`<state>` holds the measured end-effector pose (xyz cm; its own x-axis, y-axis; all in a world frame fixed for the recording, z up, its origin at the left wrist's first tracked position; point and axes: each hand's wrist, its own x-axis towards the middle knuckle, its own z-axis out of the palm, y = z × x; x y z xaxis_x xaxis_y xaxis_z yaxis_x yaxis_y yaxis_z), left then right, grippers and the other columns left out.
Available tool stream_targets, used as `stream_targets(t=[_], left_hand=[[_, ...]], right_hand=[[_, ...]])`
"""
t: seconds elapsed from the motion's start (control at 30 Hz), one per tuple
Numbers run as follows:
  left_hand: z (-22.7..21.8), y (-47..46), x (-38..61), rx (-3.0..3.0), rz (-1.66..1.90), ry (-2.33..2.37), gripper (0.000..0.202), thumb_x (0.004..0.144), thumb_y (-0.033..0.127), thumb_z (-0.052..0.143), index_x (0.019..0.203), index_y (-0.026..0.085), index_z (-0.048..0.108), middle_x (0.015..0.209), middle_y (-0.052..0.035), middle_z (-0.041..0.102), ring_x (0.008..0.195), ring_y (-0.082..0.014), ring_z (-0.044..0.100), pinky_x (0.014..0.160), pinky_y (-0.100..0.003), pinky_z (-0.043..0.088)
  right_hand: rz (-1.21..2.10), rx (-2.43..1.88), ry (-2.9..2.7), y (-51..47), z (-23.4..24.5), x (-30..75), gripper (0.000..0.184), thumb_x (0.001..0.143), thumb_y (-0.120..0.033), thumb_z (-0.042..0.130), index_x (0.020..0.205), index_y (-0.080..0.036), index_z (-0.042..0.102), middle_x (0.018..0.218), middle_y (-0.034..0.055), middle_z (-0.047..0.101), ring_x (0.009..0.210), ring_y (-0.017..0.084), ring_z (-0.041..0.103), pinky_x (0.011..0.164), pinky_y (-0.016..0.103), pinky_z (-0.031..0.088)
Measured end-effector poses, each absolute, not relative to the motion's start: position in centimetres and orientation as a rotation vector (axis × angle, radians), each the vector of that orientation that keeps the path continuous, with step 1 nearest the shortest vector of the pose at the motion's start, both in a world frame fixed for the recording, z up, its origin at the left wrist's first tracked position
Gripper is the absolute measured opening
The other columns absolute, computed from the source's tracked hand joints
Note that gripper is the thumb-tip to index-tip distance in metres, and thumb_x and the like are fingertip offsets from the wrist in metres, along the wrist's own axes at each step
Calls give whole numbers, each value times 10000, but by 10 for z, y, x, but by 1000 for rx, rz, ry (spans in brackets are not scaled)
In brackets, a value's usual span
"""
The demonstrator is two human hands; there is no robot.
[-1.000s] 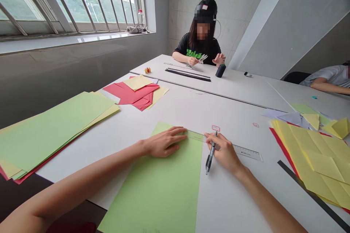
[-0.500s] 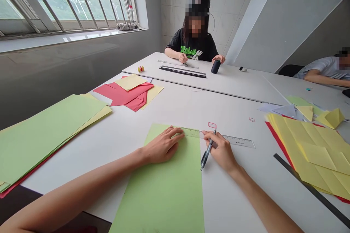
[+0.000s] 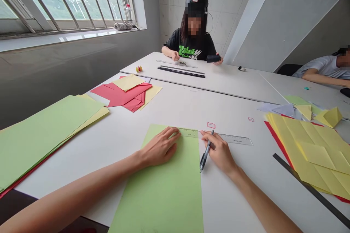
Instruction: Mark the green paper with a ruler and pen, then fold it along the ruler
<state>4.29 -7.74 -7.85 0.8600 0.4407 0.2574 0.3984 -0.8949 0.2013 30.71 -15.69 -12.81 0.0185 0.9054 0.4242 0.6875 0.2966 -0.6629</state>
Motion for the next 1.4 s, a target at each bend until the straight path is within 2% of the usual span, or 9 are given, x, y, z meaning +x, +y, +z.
stream_targets(t=[0.2,0.37,0.77,1.07,1.23,1.4], left_hand=[[-80,-72,45,2911,486,629,355,982,196,409,1305,138,544,1317,-177,541,1229,-296,549,1095,-477,450],[-80,-73,46,2932,474,635,361,996,179,383,1321,119,528,1335,-183,531,1229,-291,556,1122,-487,424],[-81,-74,46,2896,495,620,365,992,163,400,1331,103,523,1334,-200,539,1268,-314,539,1126,-517,423],[-83,-74,46,2915,534,627,379,994,166,400,1347,109,526,1335,-201,540,1262,-321,542,1095,-500,457],[-83,-74,46,2922,501,629,374,996,163,397,1339,84,526,1342,-209,532,1273,-320,533,1115,-499,436],[-82,-75,46,2906,520,618,366,987,157,409,1327,109,533,1337,-196,539,1272,-311,539,1129,-504,424]], right_hand=[[323,-1486,-1722,-156,-127,307,239,919,-96,468,957,-260,637,1252,78,667,1276,214,596,1036,429,537],[352,-1492,-1725,-157,-126,306,236,937,-107,449,971,-256,628,1235,84,653,1290,202,583,1045,403,528],[320,-1493,-1747,-157,-124,305,256,948,-112,440,1003,-258,643,1201,82,670,1273,213,593,1022,405,540],[288,-1492,-1757,-157,-123,305,267,943,-105,439,998,-257,652,1173,78,685,1244,227,614,996,413,554],[297,-1497,-1760,-157,-123,305,264,947,-107,432,999,-258,643,1196,79,679,1262,222,600,999,409,549],[302,-1493,-1760,-157,-126,306,261,931,-94,440,1001,-260,630,1235,80,660,1287,219,579,1026,418,533]])
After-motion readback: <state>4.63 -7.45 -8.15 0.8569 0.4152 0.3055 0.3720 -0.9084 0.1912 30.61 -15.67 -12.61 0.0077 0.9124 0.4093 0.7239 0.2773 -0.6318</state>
